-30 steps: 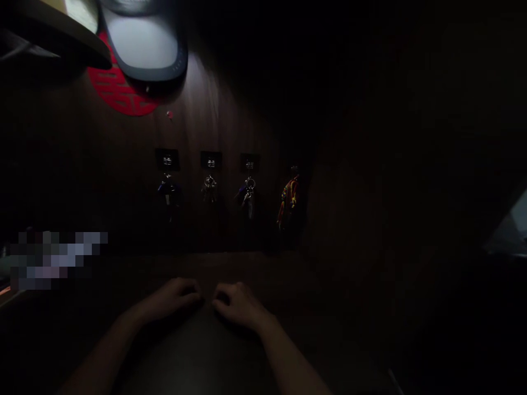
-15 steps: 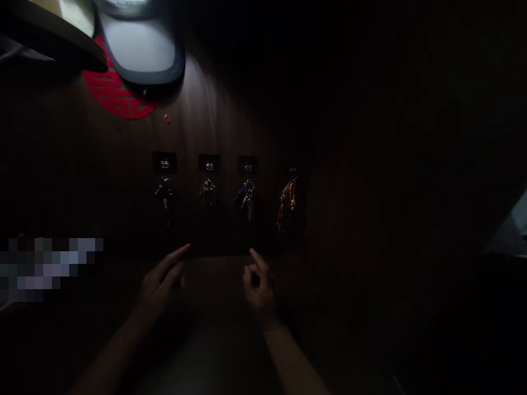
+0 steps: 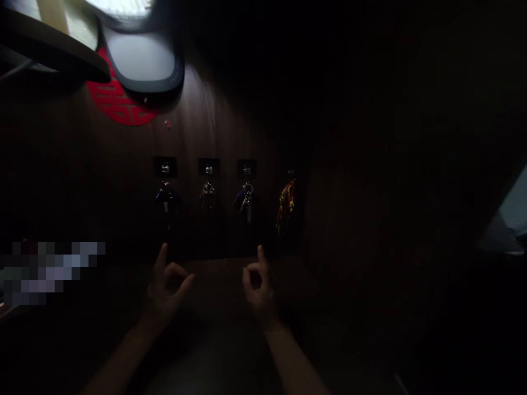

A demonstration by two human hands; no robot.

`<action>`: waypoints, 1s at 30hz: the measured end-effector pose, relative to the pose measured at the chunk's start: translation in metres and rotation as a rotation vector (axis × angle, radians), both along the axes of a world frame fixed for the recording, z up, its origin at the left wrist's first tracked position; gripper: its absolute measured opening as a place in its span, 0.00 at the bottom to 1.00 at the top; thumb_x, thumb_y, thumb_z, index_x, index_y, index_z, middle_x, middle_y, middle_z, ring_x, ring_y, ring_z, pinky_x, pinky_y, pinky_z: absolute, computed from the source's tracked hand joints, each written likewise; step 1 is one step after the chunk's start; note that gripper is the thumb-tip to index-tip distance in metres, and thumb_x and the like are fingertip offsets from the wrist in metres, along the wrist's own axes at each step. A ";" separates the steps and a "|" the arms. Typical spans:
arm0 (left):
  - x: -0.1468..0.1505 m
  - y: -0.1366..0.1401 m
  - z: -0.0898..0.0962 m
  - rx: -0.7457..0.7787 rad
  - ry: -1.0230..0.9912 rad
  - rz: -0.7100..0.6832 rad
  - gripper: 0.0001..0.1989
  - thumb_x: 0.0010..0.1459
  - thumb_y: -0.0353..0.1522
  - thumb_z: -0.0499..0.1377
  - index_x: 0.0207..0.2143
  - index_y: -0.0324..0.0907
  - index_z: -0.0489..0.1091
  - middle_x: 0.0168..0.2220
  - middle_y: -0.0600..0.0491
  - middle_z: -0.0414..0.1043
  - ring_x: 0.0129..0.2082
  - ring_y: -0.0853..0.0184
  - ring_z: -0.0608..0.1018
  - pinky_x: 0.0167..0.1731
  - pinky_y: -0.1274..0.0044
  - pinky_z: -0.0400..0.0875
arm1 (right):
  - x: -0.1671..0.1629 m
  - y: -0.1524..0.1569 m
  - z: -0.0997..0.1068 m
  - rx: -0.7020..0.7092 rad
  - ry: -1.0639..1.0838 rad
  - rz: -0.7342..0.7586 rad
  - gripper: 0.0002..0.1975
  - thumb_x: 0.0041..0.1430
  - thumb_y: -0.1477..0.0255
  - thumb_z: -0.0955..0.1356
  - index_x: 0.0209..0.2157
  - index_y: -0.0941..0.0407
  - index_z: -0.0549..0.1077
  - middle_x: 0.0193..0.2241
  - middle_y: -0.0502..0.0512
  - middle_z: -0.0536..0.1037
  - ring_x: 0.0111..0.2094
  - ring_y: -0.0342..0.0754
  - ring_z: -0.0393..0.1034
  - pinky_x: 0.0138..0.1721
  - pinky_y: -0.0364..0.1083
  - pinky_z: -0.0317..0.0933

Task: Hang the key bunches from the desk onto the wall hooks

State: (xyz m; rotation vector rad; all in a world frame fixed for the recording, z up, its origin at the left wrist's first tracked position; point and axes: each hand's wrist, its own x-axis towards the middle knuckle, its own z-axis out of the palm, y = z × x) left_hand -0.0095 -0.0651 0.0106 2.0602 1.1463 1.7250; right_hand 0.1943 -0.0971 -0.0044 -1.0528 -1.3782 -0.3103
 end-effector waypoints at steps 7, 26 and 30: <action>-0.003 0.007 -0.001 0.008 0.074 0.116 0.41 0.55 0.35 0.54 0.62 0.50 0.28 0.23 0.62 0.63 0.23 0.71 0.70 0.31 0.77 0.68 | 0.001 0.010 0.000 -0.098 0.102 0.031 0.37 0.56 0.72 0.63 0.62 0.51 0.39 0.22 0.43 0.62 0.20 0.39 0.57 0.26 0.40 0.62; -0.003 0.000 0.020 -0.447 -0.452 -0.516 0.45 0.49 0.33 0.60 0.62 0.55 0.35 0.17 0.66 0.48 0.16 0.79 0.52 0.19 0.84 0.50 | 0.002 -0.012 0.033 -0.408 0.615 0.747 0.43 0.50 0.71 0.65 0.62 0.45 0.36 0.20 0.41 0.58 0.18 0.38 0.50 0.21 0.39 0.49; -0.010 -0.003 0.026 -0.543 -0.606 -0.725 0.43 0.50 0.31 0.58 0.61 0.60 0.36 0.19 0.65 0.46 0.17 0.80 0.51 0.20 0.84 0.50 | 0.009 -0.016 0.039 -0.369 0.761 0.941 0.40 0.50 0.71 0.65 0.61 0.42 0.41 0.19 0.41 0.54 0.17 0.37 0.46 0.19 0.39 0.45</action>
